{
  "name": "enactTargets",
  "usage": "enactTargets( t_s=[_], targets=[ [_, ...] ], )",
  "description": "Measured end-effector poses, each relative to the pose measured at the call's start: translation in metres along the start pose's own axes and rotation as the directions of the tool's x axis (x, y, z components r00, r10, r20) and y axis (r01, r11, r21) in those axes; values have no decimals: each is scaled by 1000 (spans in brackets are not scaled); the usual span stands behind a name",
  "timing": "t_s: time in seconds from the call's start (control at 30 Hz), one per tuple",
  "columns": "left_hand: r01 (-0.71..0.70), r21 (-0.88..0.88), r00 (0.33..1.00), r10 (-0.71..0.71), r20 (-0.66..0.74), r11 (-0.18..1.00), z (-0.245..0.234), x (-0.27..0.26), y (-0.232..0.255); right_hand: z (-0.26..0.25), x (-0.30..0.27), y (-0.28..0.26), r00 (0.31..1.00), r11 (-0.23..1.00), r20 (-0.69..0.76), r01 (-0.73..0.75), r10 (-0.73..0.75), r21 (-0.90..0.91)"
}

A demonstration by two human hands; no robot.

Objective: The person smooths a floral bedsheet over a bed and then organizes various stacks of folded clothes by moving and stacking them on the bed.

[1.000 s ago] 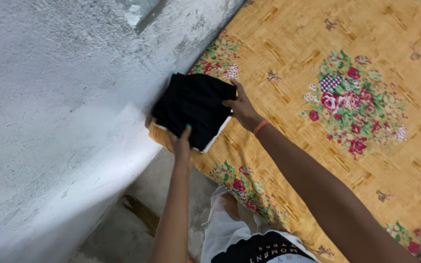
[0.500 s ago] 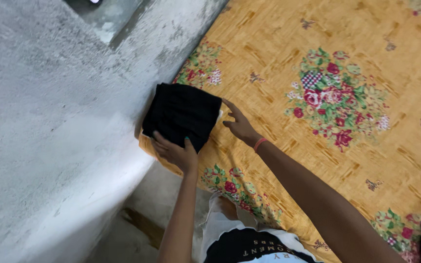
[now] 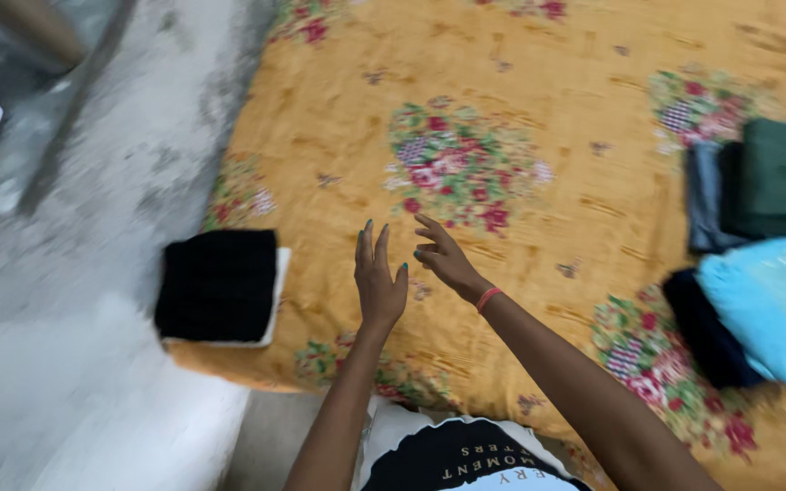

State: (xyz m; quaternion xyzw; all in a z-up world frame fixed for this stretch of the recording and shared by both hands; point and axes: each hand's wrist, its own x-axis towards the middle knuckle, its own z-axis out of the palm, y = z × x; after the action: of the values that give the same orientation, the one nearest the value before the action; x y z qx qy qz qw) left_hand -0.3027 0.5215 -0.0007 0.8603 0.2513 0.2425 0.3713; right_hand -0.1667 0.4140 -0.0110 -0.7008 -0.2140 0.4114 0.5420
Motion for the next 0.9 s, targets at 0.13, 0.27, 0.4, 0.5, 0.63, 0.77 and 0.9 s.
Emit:
enactTargets(
  t_s=[0.13,0.27,0.4,0.5,0.63,0.77,0.9],
  targets=[
    [-115,-69,986,122,117,991,61,-5,55,-82,-52,22,988,971,-133,-45,78,233],
    [-177,-102,947,198,253,979,121,-14,113,-155,-109,47,947,966,-308,-5,87,257],
    [-290,-220,880,350,321,931,171,-33,172,-216,-168,67,881,933,-454,44,132,357],
    [-314,-296,824,414,387,902,210,-51,209,-255,-208,83,826,911,-538,78,168,404],
    [-323,-352,759,463,458,879,267,-72,244,-306,-246,109,716,913,-651,48,252,406],
    [-355,-402,725,520,451,844,326,-95,268,-355,-285,170,681,859,-696,196,228,473],
    [-205,-430,724,432,538,879,390,-116,280,-389,-315,246,583,584,-657,348,478,733]
  ],
)
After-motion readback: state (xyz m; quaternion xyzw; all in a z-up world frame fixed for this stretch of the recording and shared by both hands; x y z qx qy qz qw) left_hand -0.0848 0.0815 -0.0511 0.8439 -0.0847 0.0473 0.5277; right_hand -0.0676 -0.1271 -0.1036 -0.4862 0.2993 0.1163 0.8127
